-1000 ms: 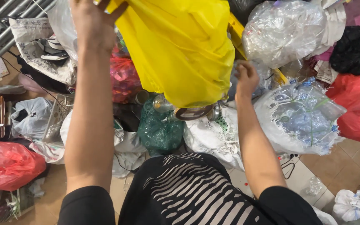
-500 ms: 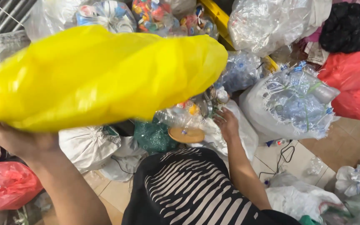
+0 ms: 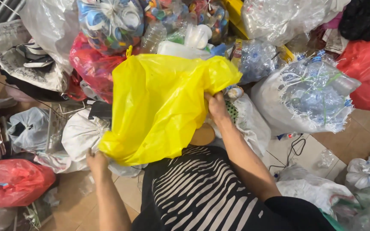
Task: Sorting various plastic bottles and caps into different bags.
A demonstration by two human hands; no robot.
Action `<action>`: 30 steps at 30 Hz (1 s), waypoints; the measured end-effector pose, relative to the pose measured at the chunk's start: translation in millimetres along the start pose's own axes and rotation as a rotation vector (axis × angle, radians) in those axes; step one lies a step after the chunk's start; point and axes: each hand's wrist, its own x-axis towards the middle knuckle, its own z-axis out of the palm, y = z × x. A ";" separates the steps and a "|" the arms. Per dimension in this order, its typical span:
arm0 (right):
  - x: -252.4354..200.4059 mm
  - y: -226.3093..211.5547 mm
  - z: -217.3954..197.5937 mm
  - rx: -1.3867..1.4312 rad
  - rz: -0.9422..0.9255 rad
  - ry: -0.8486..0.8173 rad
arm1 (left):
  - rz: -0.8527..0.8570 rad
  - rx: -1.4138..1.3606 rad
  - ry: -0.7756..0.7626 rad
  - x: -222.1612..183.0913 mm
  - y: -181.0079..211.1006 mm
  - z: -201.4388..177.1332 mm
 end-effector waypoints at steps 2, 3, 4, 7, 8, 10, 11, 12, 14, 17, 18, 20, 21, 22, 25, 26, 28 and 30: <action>-14.0 -35.4 27.1 -0.178 -0.258 -0.061 | 0.775 0.310 0.262 75.1 -60.0 -3.8; -17.3 -41.1 25.7 -0.177 -0.265 -0.059 | 0.781 0.307 0.258 40.8 -20.2 16.1; -20.8 -46.8 24.1 -0.249 -0.282 -0.077 | 0.703 0.142 0.144 -0.5 22.4 34.0; -40.2 -61.8 5.2 -0.462 -0.401 -0.160 | 0.645 -0.063 -0.090 -69.2 97.3 74.3; -44.9 -67.4 -1.9 -0.601 -0.506 -0.235 | 0.671 -0.109 -0.200 -77.6 115.8 90.0; -61.4 -85.0 -6.0 -0.379 -0.356 -0.259 | 0.789 -0.140 -0.293 -66.0 139.9 123.4; -71.4 -92.7 -8.1 -0.153 -0.198 -0.284 | 0.899 -0.169 -0.379 -61.1 150.6 139.1; -82.5 -99.5 -4.6 -0.154 -0.203 -0.276 | 0.900 -0.169 -0.388 -62.4 166.4 150.1; -102.6 -113.3 3.5 -0.681 -0.358 -0.340 | 1.005 0.093 -0.249 -64.8 200.4 174.2; -119.0 -105.8 32.0 -0.869 -0.444 -0.655 | 0.921 0.119 -0.398 -54.9 228.3 212.1; -128.4 -103.5 53.6 -0.870 -0.445 -0.646 | 0.923 0.121 -0.406 -45.6 221.7 223.3; -145.9 -98.8 97.1 -0.815 -0.155 -0.748 | 1.025 0.293 -0.506 -26.7 207.7 245.9; -148.1 -82.3 97.8 -0.816 -0.154 -0.741 | 1.026 0.294 -0.513 -23.5 193.4 248.3; -150.1 -65.5 98.6 -0.864 -0.199 -0.820 | 1.056 0.446 -0.538 -19.9 179.0 250.7; -149.5 -48.5 99.5 -0.945 -0.254 -0.947 | 0.982 0.639 -0.614 15.6 123.1 242.6; -147.9 -47.6 100.8 -0.977 -0.270 -0.993 | 0.884 0.678 -0.667 32.4 103.7 236.1; -149.8 -66.9 106.9 -0.942 -0.221 -0.952 | 0.866 0.675 -0.565 53.7 78.0 203.1; -138.2 -79.1 108.7 -0.921 -0.196 -0.920 | 0.868 0.653 -0.450 67.1 77.7 169.7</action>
